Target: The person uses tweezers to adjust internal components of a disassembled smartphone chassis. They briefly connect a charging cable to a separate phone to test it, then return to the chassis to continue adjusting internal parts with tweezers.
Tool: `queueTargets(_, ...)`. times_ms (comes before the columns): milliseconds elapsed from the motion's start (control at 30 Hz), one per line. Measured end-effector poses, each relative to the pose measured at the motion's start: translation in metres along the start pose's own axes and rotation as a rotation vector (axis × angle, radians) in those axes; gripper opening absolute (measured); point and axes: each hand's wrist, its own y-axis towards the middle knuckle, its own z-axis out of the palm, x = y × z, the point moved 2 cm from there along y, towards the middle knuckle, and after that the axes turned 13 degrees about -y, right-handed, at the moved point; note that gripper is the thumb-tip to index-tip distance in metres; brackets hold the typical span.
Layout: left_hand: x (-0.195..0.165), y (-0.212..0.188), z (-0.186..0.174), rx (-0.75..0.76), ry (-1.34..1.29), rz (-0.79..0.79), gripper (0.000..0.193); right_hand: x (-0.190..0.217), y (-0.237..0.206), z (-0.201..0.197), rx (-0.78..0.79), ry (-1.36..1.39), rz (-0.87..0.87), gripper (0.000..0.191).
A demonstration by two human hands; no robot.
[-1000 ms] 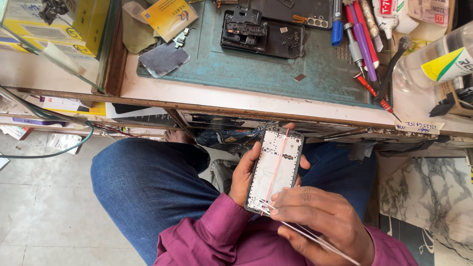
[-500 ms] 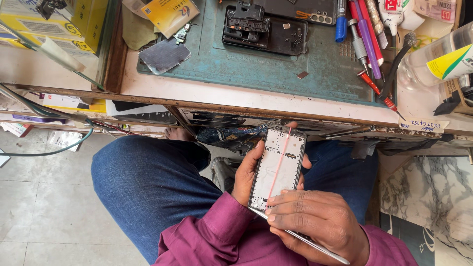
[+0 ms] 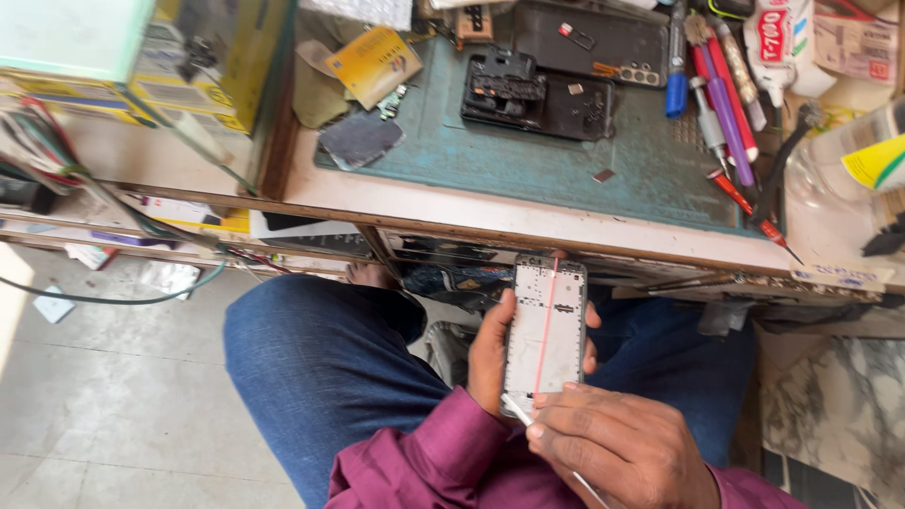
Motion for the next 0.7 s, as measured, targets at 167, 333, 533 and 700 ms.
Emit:
queueTargets(167,0.000,-0.001,0.003,-0.050,0.001,-0.021,0.073,-0.001,-0.004,0.000,-0.008,0.030,0.039,0.019)
queueTargets(333,0.002,-0.004,0.014,0.048,0.000,-0.024,0.069,-0.006,-0.008,-0.004,-0.038,0.230,0.131,0.019)
queueTargets(533,0.003,-0.002,0.018,0.071,0.014,-0.039,0.070,-0.003,-0.005,-0.007,-0.017,0.253,0.124,0.018)
queueTargets(700,0.003,-0.001,0.013,0.080,-0.010,-0.041,0.071,-0.003,-0.003,-0.006,0.015,0.267,0.139,0.018)
